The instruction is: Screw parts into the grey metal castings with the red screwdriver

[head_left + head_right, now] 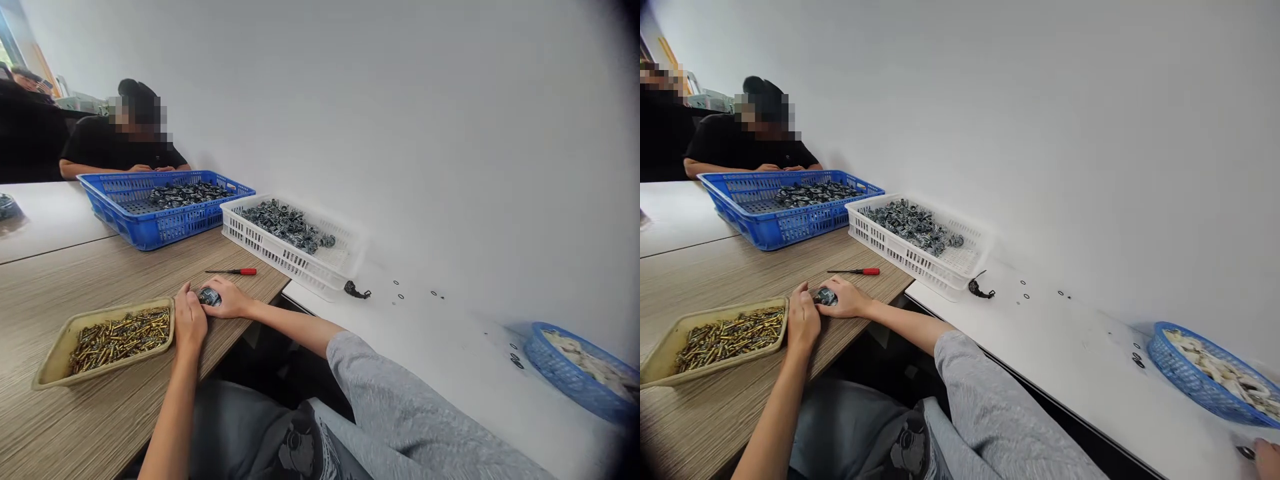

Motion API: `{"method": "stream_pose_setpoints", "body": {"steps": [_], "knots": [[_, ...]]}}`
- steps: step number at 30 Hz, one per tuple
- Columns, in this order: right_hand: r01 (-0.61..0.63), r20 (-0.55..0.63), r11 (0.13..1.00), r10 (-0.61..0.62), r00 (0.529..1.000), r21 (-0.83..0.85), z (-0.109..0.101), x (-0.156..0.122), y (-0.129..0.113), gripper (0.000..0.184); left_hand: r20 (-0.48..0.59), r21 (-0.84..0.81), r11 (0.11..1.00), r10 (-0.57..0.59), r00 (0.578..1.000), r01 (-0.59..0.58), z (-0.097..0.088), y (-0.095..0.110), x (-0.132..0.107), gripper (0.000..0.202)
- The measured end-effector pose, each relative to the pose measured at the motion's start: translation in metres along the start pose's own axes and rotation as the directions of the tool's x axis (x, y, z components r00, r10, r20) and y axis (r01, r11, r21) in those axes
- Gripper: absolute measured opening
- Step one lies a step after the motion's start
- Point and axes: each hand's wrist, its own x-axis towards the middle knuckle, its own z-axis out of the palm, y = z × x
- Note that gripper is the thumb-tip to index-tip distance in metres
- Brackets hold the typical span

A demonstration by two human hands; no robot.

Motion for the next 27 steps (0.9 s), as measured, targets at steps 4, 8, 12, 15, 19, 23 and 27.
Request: {"method": "stream_pose_setpoints", "body": {"steps": [4,8,12,15,19,23,27], "knots": [[0.008,-0.036,0.996,-0.011,0.999,-0.093,-0.013,-0.012,-0.007,0.039,0.007,0.012,1.000,-0.006,1.000,0.005,-0.001,0.002,0.001,0.054],[0.027,-0.028,0.976,-0.034,0.999,-0.218,-0.060,-0.024,-0.020,0.043,0.019,0.070,0.997,0.012,1.000,-0.013,-0.002,0.003,0.000,0.058],[0.025,-0.125,0.933,-0.074,0.989,-0.359,-0.161,-0.048,-0.029,0.041,0.051,0.118,0.989,0.080,0.995,-0.086,-0.004,0.006,-0.003,0.058],[-0.090,-0.356,0.845,-0.124,0.926,-0.528,-0.253,-0.084,-0.021,0.036,0.089,0.153,0.981,0.109,0.990,-0.122,-0.004,0.006,-0.005,0.055],[-0.512,-0.730,0.651,-0.096,0.677,-0.560,-0.357,-0.163,0.002,0.026,0.142,0.204,0.965,0.138,0.980,-0.165,-0.001,-0.001,-0.005,0.053],[-0.942,-0.991,0.326,0.082,0.109,-0.076,-0.405,-0.266,0.014,0.015,0.139,0.254,0.947,0.165,0.976,-0.196,0.000,-0.005,-0.005,0.051],[-0.967,-0.983,0.191,0.114,-0.147,0.167,-0.399,-0.365,-0.003,0.012,0.151,0.277,0.939,0.165,0.975,-0.202,-0.002,-0.003,-0.006,0.052]]}}
